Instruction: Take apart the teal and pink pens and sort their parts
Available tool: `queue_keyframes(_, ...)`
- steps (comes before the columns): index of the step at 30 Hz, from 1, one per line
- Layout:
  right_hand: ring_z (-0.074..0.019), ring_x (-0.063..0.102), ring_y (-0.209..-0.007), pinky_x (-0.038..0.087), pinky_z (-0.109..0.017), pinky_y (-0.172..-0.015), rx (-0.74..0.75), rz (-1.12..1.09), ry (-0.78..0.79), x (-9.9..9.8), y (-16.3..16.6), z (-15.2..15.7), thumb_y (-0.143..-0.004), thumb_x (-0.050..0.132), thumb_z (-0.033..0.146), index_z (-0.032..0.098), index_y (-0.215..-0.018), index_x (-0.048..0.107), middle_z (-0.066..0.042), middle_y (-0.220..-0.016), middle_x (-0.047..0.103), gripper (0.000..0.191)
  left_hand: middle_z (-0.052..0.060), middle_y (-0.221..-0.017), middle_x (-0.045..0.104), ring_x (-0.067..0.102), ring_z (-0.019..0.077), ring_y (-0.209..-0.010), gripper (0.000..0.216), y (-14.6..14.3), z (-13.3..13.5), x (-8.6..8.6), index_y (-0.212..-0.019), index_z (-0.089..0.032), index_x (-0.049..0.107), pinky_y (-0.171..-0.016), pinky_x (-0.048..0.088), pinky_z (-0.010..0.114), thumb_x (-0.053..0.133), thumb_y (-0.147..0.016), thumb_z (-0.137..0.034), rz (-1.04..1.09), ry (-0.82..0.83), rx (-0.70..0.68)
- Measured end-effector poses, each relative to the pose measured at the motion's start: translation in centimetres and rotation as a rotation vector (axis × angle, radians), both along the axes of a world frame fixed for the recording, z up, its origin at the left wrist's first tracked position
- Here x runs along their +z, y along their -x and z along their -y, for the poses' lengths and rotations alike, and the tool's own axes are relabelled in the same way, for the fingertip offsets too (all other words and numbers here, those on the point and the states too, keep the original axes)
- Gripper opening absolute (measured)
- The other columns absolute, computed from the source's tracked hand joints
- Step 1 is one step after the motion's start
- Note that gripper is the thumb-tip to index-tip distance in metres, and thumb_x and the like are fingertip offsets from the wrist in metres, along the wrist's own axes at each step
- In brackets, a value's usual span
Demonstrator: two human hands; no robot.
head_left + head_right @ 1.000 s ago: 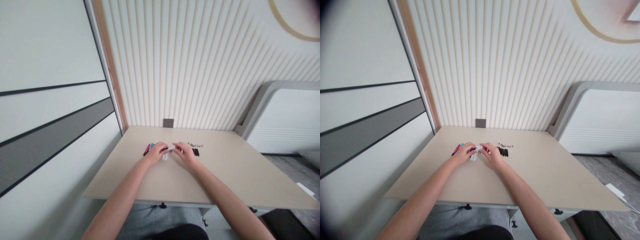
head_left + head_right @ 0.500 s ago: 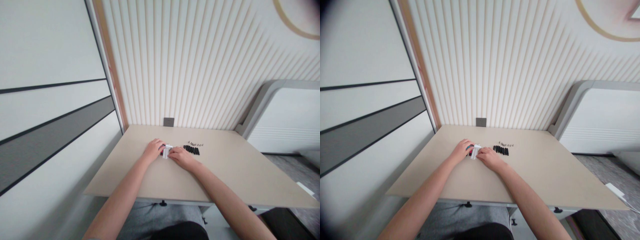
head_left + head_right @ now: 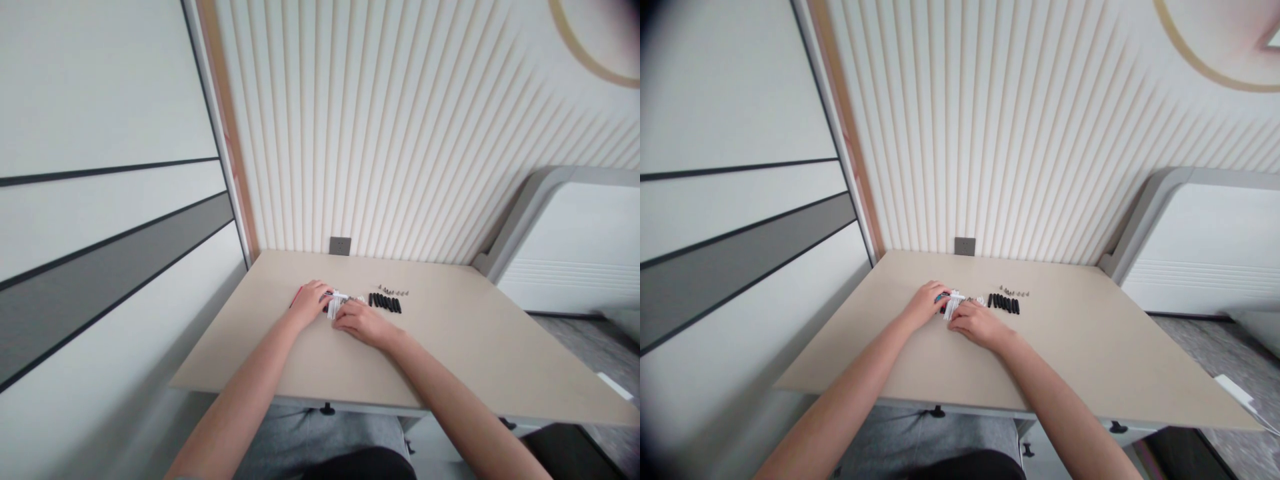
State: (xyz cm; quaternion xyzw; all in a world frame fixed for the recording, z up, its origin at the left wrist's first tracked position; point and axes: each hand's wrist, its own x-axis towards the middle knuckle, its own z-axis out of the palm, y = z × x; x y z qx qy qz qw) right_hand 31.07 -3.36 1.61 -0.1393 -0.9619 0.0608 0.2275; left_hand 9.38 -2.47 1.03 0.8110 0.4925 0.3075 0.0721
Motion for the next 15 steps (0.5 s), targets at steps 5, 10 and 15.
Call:
queue_keyframes(5,-0.0173,0.061,-0.094,0.045,-0.031,-0.088,0.030,-0.019,0.027,-0.08,0.25,0.24,-0.095,0.051,0.026,0.024,-0.097,0.071,-0.007,-0.095,0.068,0.020,0.005,-0.100,0.067,0.057,0.0207,-0.098,0.015,-0.06,0.01,0.02,-0.099,-0.022,0.068,-0.091,0.044,0.035,0.058,-0.089,-0.027,0.033,0.008,-0.010)
queue_keyframes(10,-0.0170,0.062,-0.094,0.046,-0.030,-0.087,0.034,-0.020,0.008,-0.50,0.47,0.15,-0.094,0.053,0.023,0.024,-0.096,0.071,-0.006,-0.097,0.069,0.018,0.006,-0.099,0.067,0.058,0.0205,-0.098,0.016,-0.16,0.07,0.11,-0.098,-0.021,0.067,-0.091,0.044,0.034,0.057,-0.090,-0.029,0.066,0.013,0.013)
queue_keyframes(15,-0.0176,0.063,-0.097,0.047,-0.030,-0.089,-0.016,-0.018,-0.007,-0.91,0.29,-0.43,-0.095,0.051,0.020,0.022,-0.101,0.070,-0.007,-0.102,0.070,0.020,0.006,-0.097,0.066,0.059,0.0203,-0.095,0.014,-0.21,0.11,0.29,-0.095,-0.021,0.067,-0.087,0.046,0.033,0.057,-0.089,-0.028,0.092,0.001,0.046)
